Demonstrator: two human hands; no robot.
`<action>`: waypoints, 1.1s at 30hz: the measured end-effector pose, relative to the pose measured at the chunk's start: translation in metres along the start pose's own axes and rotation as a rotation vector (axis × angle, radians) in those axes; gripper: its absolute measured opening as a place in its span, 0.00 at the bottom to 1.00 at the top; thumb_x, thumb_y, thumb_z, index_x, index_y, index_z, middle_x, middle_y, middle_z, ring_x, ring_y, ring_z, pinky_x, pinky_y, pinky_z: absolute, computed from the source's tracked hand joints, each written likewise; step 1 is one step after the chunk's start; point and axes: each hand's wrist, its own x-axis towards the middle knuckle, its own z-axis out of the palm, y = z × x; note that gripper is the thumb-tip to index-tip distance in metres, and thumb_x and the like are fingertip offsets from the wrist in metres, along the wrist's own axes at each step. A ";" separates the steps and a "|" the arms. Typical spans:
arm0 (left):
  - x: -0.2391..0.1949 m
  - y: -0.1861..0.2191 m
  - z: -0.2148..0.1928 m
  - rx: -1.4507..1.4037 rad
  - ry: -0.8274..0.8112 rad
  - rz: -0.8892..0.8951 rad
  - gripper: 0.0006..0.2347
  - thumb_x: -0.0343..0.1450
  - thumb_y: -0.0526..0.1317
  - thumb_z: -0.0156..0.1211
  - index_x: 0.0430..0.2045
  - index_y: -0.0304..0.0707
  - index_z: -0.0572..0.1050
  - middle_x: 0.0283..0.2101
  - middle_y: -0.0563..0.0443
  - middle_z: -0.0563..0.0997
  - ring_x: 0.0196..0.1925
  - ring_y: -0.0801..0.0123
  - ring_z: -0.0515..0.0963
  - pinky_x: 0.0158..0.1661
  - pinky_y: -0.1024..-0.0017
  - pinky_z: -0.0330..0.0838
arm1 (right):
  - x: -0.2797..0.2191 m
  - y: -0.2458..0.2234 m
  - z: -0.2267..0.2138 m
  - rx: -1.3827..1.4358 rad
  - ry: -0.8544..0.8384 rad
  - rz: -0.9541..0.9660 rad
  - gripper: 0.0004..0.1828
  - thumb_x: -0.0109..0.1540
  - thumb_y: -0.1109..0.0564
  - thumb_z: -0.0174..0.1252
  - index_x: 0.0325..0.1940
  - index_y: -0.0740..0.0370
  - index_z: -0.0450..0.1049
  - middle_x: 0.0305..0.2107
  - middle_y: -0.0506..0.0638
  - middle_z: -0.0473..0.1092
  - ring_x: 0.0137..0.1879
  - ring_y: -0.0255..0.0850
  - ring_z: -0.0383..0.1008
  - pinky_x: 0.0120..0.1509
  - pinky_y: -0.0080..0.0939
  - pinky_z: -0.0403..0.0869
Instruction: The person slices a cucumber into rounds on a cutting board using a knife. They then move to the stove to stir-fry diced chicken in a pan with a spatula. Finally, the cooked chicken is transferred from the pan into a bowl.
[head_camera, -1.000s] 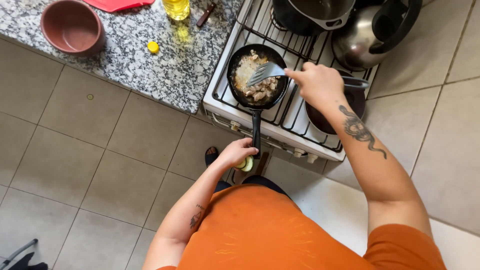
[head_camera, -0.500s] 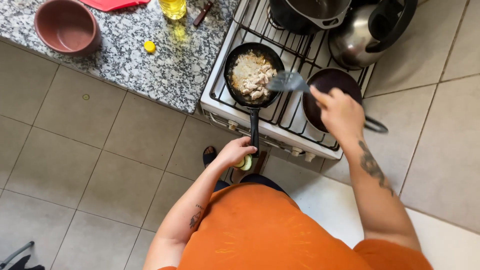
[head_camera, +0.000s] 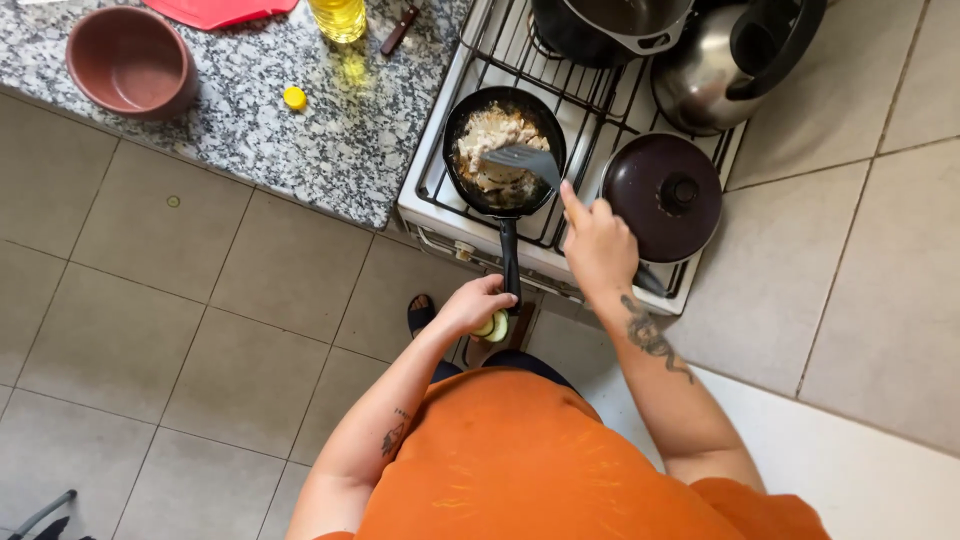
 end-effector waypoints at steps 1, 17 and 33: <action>-0.001 0.001 0.000 0.000 0.005 0.007 0.12 0.63 0.46 0.57 0.33 0.41 0.75 0.34 0.41 0.80 0.26 0.53 0.79 0.08 0.67 0.74 | 0.006 0.001 -0.005 -0.013 -0.003 -0.017 0.19 0.63 0.50 0.48 0.59 0.38 0.69 0.26 0.51 0.65 0.25 0.51 0.72 0.27 0.50 0.75; -0.070 -0.014 -0.007 0.048 0.024 0.088 0.16 0.62 0.49 0.58 0.35 0.38 0.75 0.42 0.34 0.77 0.50 0.41 0.72 0.48 0.49 0.67 | 0.021 0.014 -0.029 -0.121 -0.098 -0.094 0.22 0.61 0.50 0.44 0.58 0.30 0.66 0.25 0.49 0.62 0.28 0.51 0.71 0.32 0.50 0.75; -0.017 -0.014 0.021 -0.002 0.126 0.338 0.14 0.64 0.49 0.58 0.36 0.40 0.75 0.40 0.39 0.78 0.48 0.46 0.74 0.45 0.54 0.68 | 0.013 0.056 -0.051 -0.017 -0.146 0.069 0.18 0.63 0.44 0.47 0.57 0.26 0.68 0.32 0.48 0.68 0.34 0.58 0.74 0.39 0.57 0.75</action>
